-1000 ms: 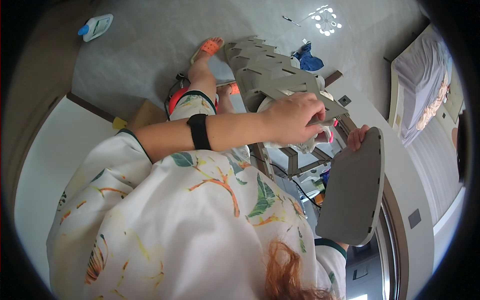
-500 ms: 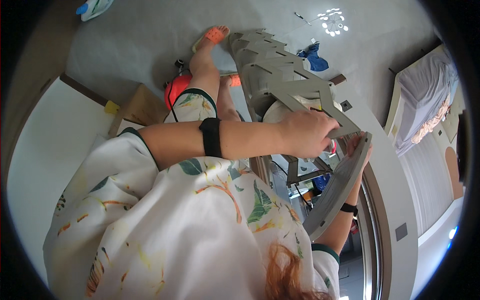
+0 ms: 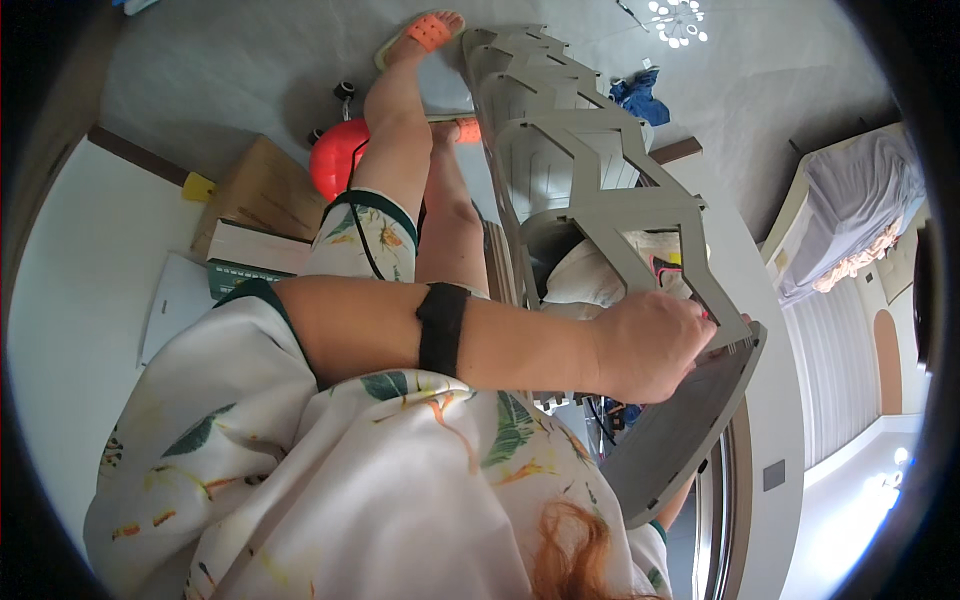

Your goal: The person unboxes a modular shelf component, removes a pair of shoes from inside it, and proceeds to assemble the interlocking shelf panels on the floor.

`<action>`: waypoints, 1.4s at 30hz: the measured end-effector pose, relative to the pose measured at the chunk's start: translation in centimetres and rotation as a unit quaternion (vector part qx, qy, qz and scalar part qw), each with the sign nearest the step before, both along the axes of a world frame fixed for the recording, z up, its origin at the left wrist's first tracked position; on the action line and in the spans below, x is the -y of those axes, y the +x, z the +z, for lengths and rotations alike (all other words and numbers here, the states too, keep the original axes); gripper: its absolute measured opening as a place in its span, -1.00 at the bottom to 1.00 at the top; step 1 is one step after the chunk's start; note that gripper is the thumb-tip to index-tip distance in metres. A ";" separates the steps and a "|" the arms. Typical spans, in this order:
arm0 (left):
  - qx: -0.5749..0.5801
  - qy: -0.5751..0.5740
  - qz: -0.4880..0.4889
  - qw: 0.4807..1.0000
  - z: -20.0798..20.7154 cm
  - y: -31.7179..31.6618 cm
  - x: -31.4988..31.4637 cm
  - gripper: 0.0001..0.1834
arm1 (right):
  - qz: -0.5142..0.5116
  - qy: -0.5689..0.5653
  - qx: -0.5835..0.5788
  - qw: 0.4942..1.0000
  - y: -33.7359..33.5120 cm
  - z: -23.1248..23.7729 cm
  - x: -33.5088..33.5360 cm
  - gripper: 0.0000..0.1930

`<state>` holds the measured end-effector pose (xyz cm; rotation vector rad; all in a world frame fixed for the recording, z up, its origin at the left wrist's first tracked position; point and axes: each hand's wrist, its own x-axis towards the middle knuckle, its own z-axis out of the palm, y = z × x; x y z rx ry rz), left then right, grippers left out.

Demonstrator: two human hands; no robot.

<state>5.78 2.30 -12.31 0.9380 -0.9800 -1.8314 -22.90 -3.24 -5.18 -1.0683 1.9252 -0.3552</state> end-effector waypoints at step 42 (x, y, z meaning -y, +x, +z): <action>-0.250 -0.023 -0.114 0.961 -4.0 1.3 0.5 -0.48 | -0.009 -0.004 -0.119 0.993 2.7 3.5 -2.6 -0.69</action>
